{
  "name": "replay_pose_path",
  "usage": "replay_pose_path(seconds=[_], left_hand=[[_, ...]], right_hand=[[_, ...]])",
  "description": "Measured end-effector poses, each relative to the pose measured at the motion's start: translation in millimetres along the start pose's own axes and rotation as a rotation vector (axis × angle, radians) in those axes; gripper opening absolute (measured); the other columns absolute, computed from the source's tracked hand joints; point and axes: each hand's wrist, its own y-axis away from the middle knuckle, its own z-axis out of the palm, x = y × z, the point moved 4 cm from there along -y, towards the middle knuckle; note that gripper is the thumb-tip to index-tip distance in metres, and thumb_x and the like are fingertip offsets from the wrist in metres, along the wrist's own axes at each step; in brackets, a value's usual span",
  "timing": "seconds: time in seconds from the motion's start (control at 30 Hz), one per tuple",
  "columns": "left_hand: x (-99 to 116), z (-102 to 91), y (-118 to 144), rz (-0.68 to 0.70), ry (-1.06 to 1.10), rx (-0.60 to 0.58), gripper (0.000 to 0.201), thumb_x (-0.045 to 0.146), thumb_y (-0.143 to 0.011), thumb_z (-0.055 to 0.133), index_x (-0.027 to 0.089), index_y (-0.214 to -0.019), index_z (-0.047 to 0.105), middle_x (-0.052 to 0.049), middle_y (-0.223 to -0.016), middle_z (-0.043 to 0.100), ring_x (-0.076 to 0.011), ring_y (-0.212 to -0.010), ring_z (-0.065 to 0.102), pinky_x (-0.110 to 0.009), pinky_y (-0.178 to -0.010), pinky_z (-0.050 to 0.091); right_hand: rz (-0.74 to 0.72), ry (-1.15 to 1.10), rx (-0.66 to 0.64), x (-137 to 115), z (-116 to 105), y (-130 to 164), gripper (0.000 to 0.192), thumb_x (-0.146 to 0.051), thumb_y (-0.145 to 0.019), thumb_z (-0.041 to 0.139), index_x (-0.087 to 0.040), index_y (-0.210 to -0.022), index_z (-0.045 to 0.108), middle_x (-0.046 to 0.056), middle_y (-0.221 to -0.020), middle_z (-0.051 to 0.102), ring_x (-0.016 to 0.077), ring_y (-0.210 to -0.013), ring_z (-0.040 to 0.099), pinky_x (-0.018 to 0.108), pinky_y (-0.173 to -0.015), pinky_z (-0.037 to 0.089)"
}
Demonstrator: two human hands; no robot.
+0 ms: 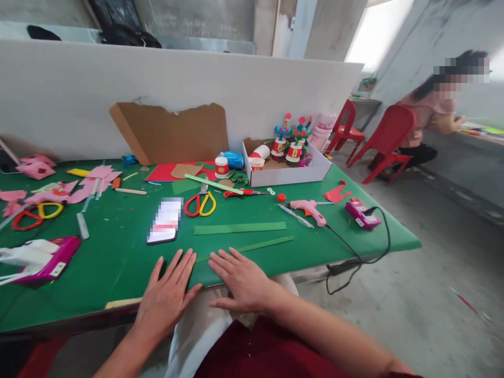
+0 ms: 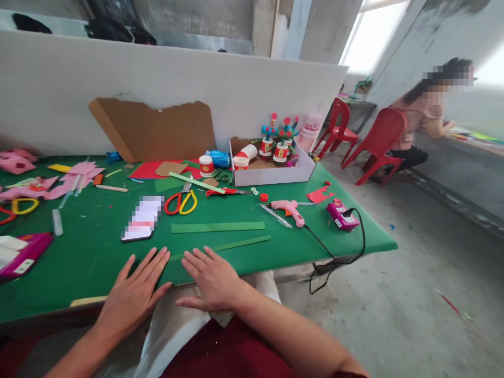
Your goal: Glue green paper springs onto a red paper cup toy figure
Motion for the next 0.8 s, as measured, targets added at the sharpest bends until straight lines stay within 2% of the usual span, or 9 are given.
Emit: replay_pose_path(seconds=[0.2,0.37,0.53,0.67,0.8], left_hand=[[1,-3.3,-2,-0.015,-0.003,-0.018,0.060,0.050,-0.098,0.023,0.018,-0.146,0.038,-0.011,-0.144,0.049,-0.0304,-0.133,0.046,-0.055,-0.111,0.026],[4,-5.1,-4,-0.036,-0.002,-0.046,0.060,0.050,-0.097,0.024,0.019,-0.146,0.039,-0.012,-0.144,0.050,-0.0307,-0.133,0.046,-0.055,-0.110,0.028],[2,-6.9,-3,-0.039,-0.028,-0.055,0.060,0.051,-0.098,0.024,0.018,-0.144,0.043,-0.011,-0.145,0.049,-0.0300,-0.134,0.045,-0.055,-0.110,0.028],[13,-16.8,-15,-0.055,-0.050,-0.027,0.066,0.057,-0.096,0.023,0.014,-0.142,0.045,-0.012,-0.144,0.050,-0.0330,-0.136,0.040,-0.058,-0.111,0.025],[56,-20.0,-45,-0.036,0.005,-0.009,0.064,0.053,-0.097,0.026,0.011,-0.144,0.041,-0.014,-0.148,0.044,-0.0298,-0.141,0.033,-0.054,-0.113,0.026]], right_hand=[[0.156,0.062,0.012,48,-27,58,0.077,-0.062,-0.090,0.044,-0.013,-0.149,0.032,0.012,-0.154,0.034,0.0254,-0.144,0.029,0.045,-0.120,0.022],[0.209,0.151,0.051,78,-37,94,0.071,-0.055,-0.094,0.043,-0.018,-0.152,0.025,0.011,-0.154,0.033,0.0257,-0.144,0.029,0.049,-0.119,0.026],[0.286,0.232,0.054,104,-45,122,0.068,-0.053,-0.096,0.039,-0.016,-0.152,0.025,0.012,-0.153,0.036,0.0269,-0.142,0.032,0.053,-0.116,0.029],[0.285,0.253,0.112,103,-54,120,0.073,-0.055,-0.095,0.038,-0.018,-0.154,0.015,0.012,-0.154,0.034,0.0292,-0.144,0.027,0.056,-0.116,0.027],[0.172,0.207,0.152,71,-46,84,0.084,-0.060,-0.092,0.042,-0.016,-0.155,0.009,0.014,-0.156,0.029,0.0300,-0.145,0.023,0.055,-0.117,0.024]])
